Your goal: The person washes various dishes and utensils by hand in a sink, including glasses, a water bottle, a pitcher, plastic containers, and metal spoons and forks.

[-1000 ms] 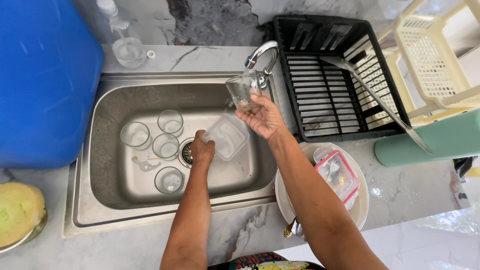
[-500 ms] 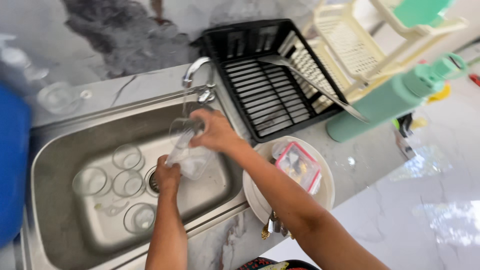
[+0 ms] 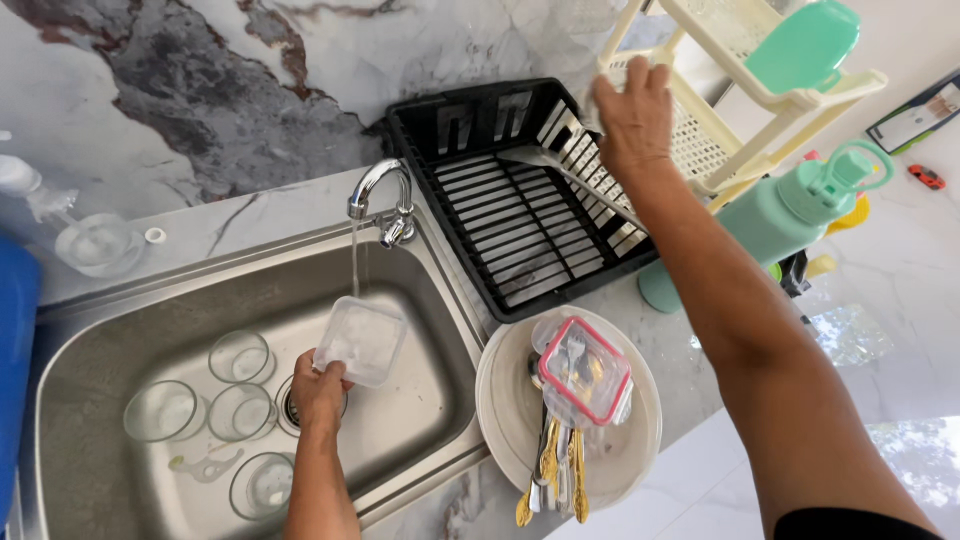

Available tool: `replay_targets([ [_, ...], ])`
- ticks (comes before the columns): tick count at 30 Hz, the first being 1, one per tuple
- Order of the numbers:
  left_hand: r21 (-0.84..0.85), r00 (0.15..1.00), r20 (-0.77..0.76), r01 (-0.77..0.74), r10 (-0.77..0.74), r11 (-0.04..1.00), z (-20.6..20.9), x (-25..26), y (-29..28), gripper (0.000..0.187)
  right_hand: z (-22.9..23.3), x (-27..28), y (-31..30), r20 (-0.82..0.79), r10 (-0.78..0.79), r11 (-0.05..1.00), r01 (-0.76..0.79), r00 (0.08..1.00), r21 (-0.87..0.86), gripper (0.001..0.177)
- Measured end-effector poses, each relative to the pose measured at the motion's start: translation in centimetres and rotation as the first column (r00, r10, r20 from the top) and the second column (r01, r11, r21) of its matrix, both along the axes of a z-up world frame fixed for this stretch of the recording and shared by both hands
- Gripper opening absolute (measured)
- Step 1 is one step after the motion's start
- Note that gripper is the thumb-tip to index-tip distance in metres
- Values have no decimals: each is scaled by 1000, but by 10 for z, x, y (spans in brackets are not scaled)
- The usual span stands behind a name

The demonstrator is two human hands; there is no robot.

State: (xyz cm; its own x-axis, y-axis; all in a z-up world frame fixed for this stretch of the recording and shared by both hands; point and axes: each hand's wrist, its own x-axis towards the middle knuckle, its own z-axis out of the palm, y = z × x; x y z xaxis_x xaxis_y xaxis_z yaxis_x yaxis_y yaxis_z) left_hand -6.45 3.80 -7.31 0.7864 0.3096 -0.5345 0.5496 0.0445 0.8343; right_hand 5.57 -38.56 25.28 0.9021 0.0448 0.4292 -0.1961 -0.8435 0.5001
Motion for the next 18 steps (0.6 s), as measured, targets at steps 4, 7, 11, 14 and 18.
replay_targets([
  [4, -73, 999, -7, -48, 48, 996, 13, 2, -2, 46, -10, 15, -59, -139, -198, 976, 182, 970, -118, 55],
  [7, -17, 998, -26, -52, 52, 998, 8, 1, -1, 44, -11, 30, -80, -133, -250, 965, 235, 959, -114, 49],
  [11, -73, 997, -16, -72, 71, 995, 8, 2, -2, 44, 3, 49, -86, -192, -354, 762, 401, 915, 508, 56],
  [14, -117, 995, -17, -98, 96, 988, -2, 4, -7, 45, 6, 67, -110, -120, -337, 771, 347, 934, 534, 86],
  [18, -226, 990, 25, -130, 140, 965, -22, 0, -14, 38, -18, 88, -133, -3, -214, 810, 180, 977, 559, 78],
])
